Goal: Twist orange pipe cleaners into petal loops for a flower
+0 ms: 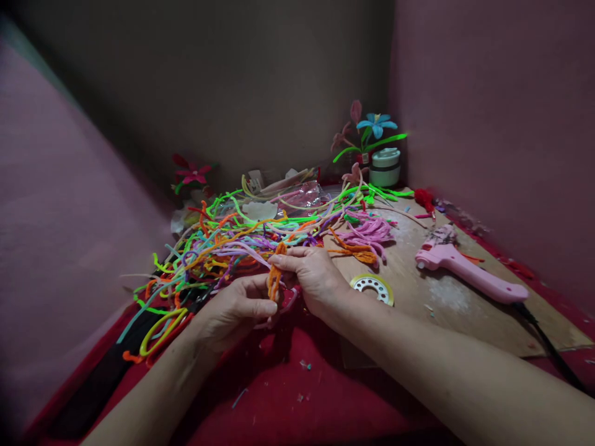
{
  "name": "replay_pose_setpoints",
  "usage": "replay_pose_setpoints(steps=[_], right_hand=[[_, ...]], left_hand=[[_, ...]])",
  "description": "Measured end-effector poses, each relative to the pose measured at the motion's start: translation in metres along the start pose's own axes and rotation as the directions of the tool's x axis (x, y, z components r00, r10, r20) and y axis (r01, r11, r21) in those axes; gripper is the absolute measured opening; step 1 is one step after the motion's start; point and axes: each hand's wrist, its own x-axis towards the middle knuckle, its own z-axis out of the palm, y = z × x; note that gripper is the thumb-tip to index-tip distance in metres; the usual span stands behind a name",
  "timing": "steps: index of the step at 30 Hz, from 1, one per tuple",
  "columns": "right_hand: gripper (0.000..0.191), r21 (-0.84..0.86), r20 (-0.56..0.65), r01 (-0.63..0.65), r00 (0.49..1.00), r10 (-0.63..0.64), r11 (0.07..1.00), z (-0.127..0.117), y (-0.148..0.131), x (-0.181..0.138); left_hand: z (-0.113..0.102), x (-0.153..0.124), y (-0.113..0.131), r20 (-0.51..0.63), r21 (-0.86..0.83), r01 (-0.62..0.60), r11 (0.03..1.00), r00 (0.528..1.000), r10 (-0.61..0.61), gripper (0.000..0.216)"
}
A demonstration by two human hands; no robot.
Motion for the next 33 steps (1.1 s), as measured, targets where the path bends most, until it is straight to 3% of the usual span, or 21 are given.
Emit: replay_pose_setpoints(steps=[8, 16, 18, 21, 24, 27, 30, 33], right_hand=[[0.020, -0.003, -0.015, 0.002, 1.000, -0.002, 1.000, 0.000, -0.005, 0.000], [0.016, 0.029, -0.058, -0.025, 0.998, 0.026, 0.999, -0.006, -0.005, 0.007], [0.012, 0.039, -0.039, -0.056, 0.998, 0.058, 0.998, -0.006, -0.005, 0.007], [0.009, 0.082, -0.023, -0.096, 0.995, 0.098, 0.992, -0.006, -0.004, 0.007], [0.009, 0.098, -0.007, -0.112, 0.994, 0.113, 0.989, -0.005, -0.004, 0.007], [0.011, 0.058, 0.007, -0.114, 0.994, 0.113, 0.992, -0.004, -0.004, 0.005], [0.014, 0.007, 0.026, -0.101, 0.995, 0.101, 0.995, -0.002, -0.003, 0.001], [0.018, -0.038, 0.067, -0.061, 0.996, 0.064, 0.997, -0.001, -0.002, -0.001]], left_hand=[[0.002, -0.010, 0.014, -0.089, 0.272, -0.022, 0.962, 0.995, 0.047, 0.017], [-0.006, -0.013, 0.022, -0.093, 0.054, -0.218, 0.975, 0.971, 0.222, 0.025], [-0.005, -0.013, 0.020, -0.134, 0.107, -0.294, 0.950, 0.942, 0.307, 0.018], [-0.002, -0.012, 0.016, -0.178, 0.381, -0.368, 0.848, 0.871, 0.458, 0.021], [0.001, -0.012, 0.012, -0.055, 0.671, -0.428, 0.606, 0.786, 0.616, 0.015], [0.001, -0.013, 0.009, 0.060, 0.802, -0.459, 0.382, 0.699, 0.713, 0.016], [0.001, -0.015, 0.012, 0.060, 0.791, -0.492, 0.364, 0.654, 0.754, 0.013], [0.002, -0.018, 0.017, 0.029, 0.702, -0.523, 0.483, 0.699, 0.715, 0.013]])
